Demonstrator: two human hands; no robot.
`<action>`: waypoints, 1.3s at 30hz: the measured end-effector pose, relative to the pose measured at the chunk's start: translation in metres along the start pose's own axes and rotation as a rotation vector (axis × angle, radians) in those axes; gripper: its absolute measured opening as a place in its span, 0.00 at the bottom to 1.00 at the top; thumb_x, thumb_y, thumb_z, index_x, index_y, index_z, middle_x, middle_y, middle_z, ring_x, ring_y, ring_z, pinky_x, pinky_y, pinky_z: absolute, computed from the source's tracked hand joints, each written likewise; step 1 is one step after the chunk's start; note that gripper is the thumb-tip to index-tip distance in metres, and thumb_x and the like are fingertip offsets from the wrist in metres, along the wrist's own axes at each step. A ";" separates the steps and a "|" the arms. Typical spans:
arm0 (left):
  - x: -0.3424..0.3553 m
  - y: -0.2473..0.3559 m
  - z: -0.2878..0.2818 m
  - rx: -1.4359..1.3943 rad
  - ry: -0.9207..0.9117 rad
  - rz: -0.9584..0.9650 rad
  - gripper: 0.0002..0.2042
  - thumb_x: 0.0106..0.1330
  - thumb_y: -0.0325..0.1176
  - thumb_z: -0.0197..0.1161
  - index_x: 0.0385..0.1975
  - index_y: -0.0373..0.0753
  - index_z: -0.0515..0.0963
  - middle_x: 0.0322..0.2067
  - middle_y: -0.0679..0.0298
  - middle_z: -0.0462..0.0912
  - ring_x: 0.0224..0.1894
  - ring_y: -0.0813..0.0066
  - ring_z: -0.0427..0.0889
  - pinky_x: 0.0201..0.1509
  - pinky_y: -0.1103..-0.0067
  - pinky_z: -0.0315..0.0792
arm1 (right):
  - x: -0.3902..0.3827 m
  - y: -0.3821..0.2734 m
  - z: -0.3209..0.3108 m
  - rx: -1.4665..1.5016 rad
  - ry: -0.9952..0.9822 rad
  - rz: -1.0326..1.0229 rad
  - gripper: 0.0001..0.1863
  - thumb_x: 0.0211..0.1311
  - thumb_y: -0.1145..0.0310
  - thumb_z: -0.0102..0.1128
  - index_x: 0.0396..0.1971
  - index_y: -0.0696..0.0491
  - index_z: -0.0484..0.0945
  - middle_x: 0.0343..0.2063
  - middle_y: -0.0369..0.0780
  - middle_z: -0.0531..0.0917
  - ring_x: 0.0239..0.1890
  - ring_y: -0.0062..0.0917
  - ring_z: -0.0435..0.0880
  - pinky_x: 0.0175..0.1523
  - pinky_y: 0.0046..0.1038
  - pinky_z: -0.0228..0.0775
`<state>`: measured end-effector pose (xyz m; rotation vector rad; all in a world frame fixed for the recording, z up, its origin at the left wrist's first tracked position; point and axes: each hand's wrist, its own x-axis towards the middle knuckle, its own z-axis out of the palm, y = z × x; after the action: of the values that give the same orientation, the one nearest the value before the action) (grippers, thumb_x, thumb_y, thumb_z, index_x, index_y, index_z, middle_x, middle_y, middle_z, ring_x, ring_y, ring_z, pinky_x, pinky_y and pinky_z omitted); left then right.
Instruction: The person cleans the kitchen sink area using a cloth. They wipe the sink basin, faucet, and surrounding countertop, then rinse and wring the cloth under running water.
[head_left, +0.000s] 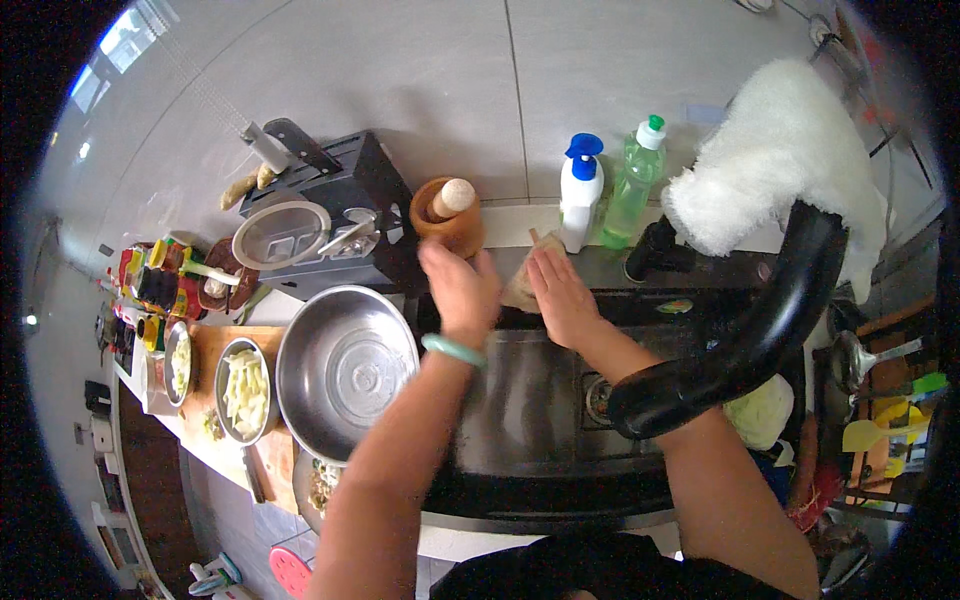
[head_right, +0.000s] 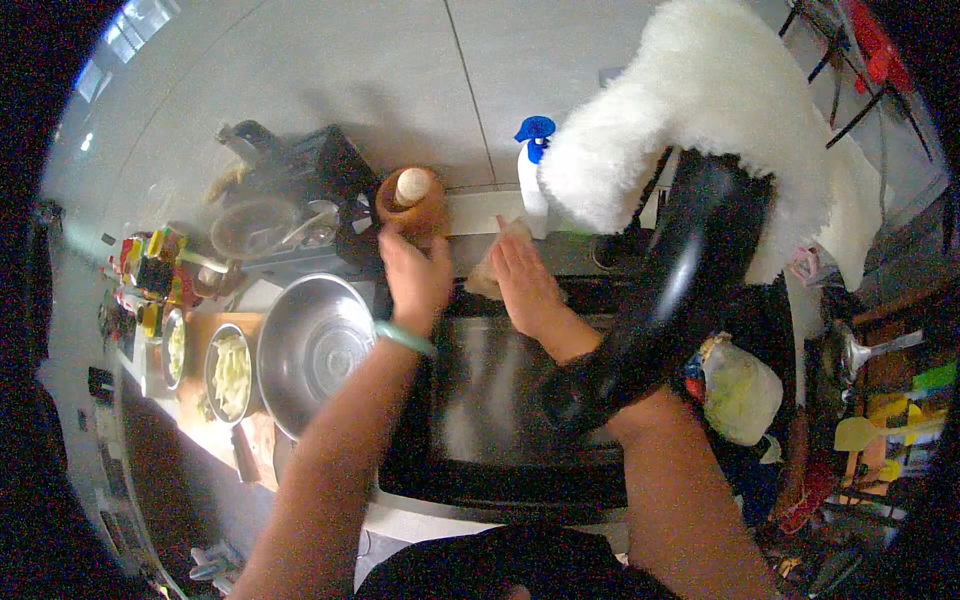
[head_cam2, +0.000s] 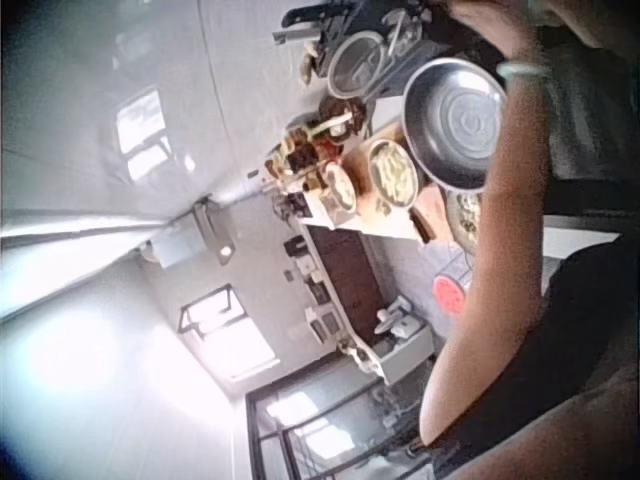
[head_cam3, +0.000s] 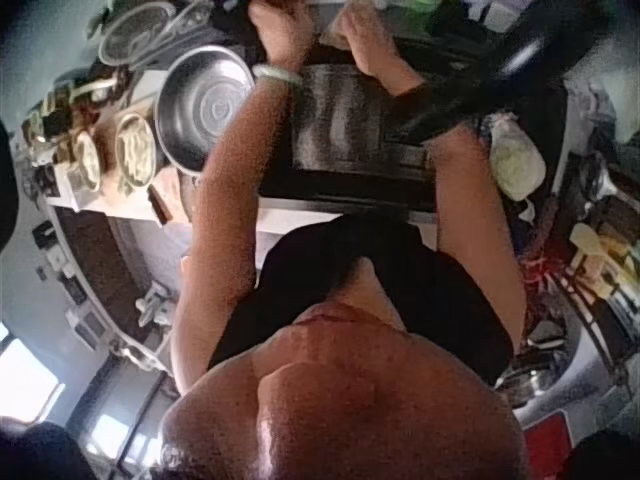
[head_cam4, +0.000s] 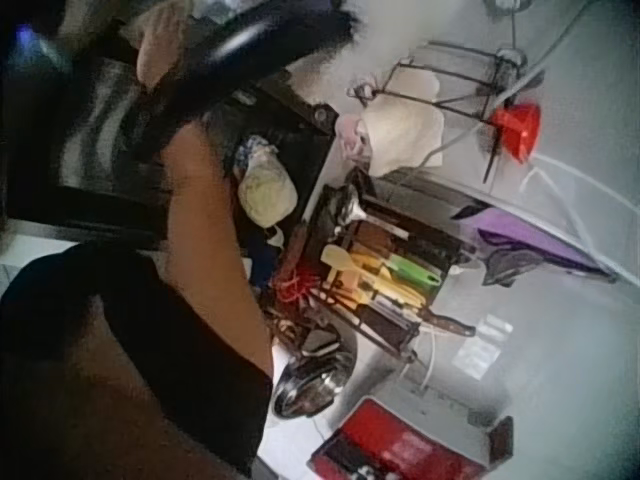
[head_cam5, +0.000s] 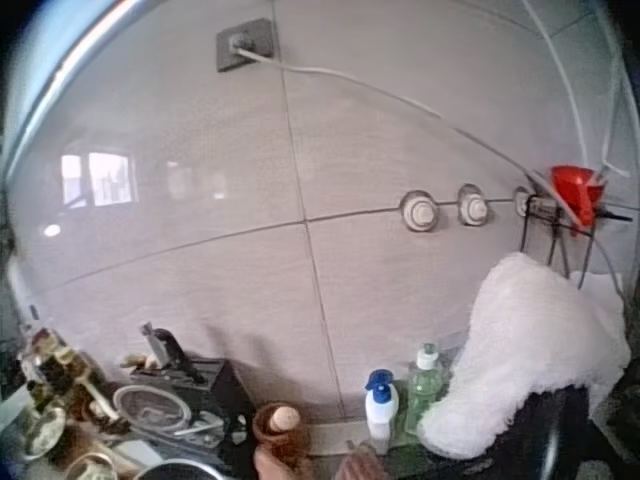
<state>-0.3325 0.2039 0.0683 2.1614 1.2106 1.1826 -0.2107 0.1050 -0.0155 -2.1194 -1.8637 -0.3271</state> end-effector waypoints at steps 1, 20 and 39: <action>-0.020 0.001 -0.003 0.007 -0.097 0.049 0.23 0.53 0.25 0.59 0.48 0.25 0.61 0.45 0.40 0.67 0.50 0.42 0.67 0.56 0.62 0.63 | 0.004 -0.005 0.008 0.024 0.000 0.025 0.33 0.51 0.71 0.51 0.59 0.62 0.57 0.61 0.49 0.60 0.65 0.40 0.56 0.69 0.38 0.44; -0.063 -0.033 0.013 0.531 -0.696 0.230 0.28 0.61 0.27 0.45 0.62 0.24 0.50 0.63 0.41 0.52 0.66 0.48 0.53 0.67 0.65 0.52 | 0.028 -0.023 0.004 0.039 -0.094 -0.095 0.34 0.50 0.68 0.52 0.59 0.64 0.58 0.62 0.52 0.58 0.67 0.42 0.51 0.70 0.40 0.41; -0.053 -0.033 0.029 0.655 -0.548 0.278 0.26 0.60 0.29 0.49 0.58 0.25 0.57 0.60 0.45 0.59 0.63 0.54 0.60 0.65 0.67 0.56 | 0.030 -0.018 0.018 0.011 -0.038 -0.125 0.31 0.55 0.68 0.47 0.60 0.61 0.57 0.62 0.48 0.58 0.66 0.39 0.53 0.70 0.38 0.40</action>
<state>-0.3394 0.1792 0.0039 2.9316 1.1605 0.2080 -0.2246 0.1418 -0.0205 -2.0199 -2.0199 -0.3049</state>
